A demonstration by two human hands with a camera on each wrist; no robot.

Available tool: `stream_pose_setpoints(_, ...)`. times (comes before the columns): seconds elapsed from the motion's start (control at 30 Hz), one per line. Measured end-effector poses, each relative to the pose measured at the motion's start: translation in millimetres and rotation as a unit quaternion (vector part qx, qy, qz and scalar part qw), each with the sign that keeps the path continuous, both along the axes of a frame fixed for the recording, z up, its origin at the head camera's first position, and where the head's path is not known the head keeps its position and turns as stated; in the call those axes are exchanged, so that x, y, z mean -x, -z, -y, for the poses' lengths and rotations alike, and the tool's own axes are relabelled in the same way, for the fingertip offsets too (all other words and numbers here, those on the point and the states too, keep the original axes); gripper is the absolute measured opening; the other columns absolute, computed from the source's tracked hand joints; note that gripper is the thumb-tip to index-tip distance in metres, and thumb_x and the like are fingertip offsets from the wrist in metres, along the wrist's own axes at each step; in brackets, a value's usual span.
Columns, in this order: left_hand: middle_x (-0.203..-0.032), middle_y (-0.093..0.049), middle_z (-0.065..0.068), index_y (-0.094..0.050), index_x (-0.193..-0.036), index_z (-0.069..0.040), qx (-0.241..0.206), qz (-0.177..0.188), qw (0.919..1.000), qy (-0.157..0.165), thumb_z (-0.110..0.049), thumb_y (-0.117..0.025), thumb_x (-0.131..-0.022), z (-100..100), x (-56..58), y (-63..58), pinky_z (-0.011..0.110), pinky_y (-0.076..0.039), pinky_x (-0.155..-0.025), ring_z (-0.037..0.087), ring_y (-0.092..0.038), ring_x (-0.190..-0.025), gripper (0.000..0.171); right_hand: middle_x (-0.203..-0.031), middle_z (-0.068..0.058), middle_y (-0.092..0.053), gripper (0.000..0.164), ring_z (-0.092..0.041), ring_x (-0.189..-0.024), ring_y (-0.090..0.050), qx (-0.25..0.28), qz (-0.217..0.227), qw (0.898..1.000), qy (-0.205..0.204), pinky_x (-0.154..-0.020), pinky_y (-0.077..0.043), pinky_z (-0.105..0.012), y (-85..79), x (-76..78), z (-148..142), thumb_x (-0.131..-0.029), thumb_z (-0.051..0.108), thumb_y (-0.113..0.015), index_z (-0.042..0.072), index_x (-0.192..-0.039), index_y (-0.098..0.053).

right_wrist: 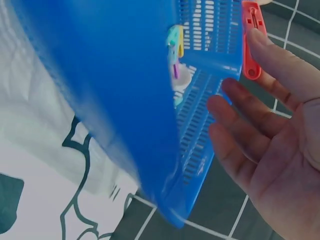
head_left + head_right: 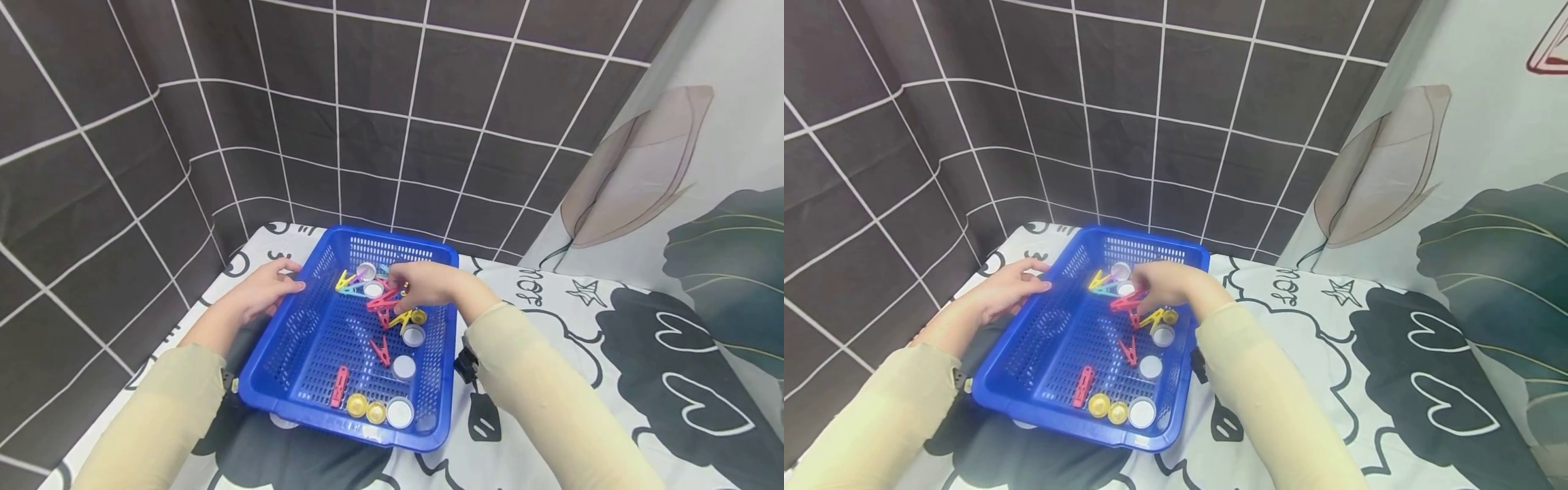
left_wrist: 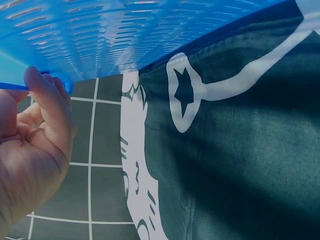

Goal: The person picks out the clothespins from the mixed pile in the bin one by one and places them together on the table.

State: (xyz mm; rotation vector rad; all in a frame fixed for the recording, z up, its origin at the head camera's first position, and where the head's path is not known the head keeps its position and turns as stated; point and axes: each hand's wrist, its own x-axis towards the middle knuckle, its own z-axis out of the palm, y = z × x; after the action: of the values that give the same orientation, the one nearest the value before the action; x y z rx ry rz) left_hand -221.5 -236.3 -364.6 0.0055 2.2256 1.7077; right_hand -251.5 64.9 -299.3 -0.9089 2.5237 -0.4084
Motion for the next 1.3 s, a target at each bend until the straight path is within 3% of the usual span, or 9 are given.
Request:
stream_pose_setpoints(0.23, -0.097, -0.059, 0.016, -0.030, -0.134, 0.000, -0.002, 0.007, 1.0000, -0.005, -0.011, -0.055, -0.092, 2, 2.0, 2.9, 0.047, -0.056, -0.067, 0.026, -0.066, -0.073, 0.049, -0.097, -0.001, -0.061, 0.027, -0.019, -0.089, -0.055, 0.029, -0.011, 0.999, 0.017, -0.079, -0.050, -0.035, 1.0, 4.1, -19, -0.080, 0.021, -0.075, 0.013, -0.098, -0.056)
stream_pose_setpoints(0.47, -0.097, -0.059, 0.016, -0.030, -0.134, 0.000, 0.000, 0.004, 1.0000, -0.007, -0.010, -0.054, -0.092, 1, 0.2, -0.6, 0.047, -0.057, -0.066, 0.026, -0.066, -0.073, 0.049, -0.100, -0.005, -0.063, 0.031, -0.019, -0.088, -0.061, 0.063, -0.022, 0.997, 0.047, -0.079, -0.053, -0.037, -9.2, 9.2, -44, -0.080, 0.022, -0.074, 0.010, -0.103, -0.056)
stream_pose_setpoints(0.7, -0.097, -0.058, 0.016, -0.031, -0.134, 0.000, -0.001, 0.000, 0.9999, -0.011, -0.010, -0.054, -0.092, 2, 1.0, -1.4, 0.047, -0.057, -0.066, 0.026, -0.066, -0.073, 0.049, -0.108, -0.012, -0.062, 0.033, -0.028, -0.099, -0.060, 0.098, -0.050, 0.989, 0.100, -0.083, -0.051, -0.045, -13.6, 16.1, -73, -0.081, 0.021, -0.073, 0.008, -0.105, -0.056)
stream_pose_setpoints(0.9, -0.099, -0.058, 0.017, -0.030, -0.134, 0.000, -0.006, 0.004, 0.9999, -0.010, -0.010, -0.054, -0.093, 2, 1.5, -0.2, 0.047, -0.056, -0.067, 0.026, -0.066, -0.075, 0.049, -0.107, -0.012, -0.061, 0.031, -0.029, -0.101, -0.058, 0.108, -0.070, 0.981, 0.145, -0.085, -0.049, -0.047, -7.0, 23.1, -103, -0.082, 0.021, -0.072, 0.007, -0.105, -0.056)
stream_pose_setpoints(1.13, -0.101, -0.058, 0.018, -0.031, -0.134, -0.001, 0.001, 0.002, 1.0000, -0.010, -0.011, -0.054, -0.093, 1, 1.1, 1.0, 0.047, -0.056, -0.067, 0.026, -0.066, -0.075, 0.049, -0.104, -0.012, -0.063, 0.031, -0.031, -0.099, -0.061, 0.111, -0.070, 0.978, 0.162, -0.082, -0.048, -0.048, 5.0, 23.1, -133, -0.083, 0.020, -0.071, 0.006, -0.105, -0.055)
stream_pose_setpoints(1.3, -0.103, -0.058, 0.019, -0.031, -0.135, 0.000, 0.002, 0.004, 0.9999, -0.010, -0.011, -0.054, -0.093, 2, 1.2, 2.7, 0.047, -0.056, -0.068, 0.026, -0.066, -0.077, 0.049, -0.110, -0.017, -0.061, 0.034, -0.034, -0.101, -0.060, 0.108, -0.061, 0.977, 0.173, -0.081, -0.050, -0.047, 16.2, 23.0, -151, -0.084, 0.021, -0.070, 0.004, -0.109, -0.053)
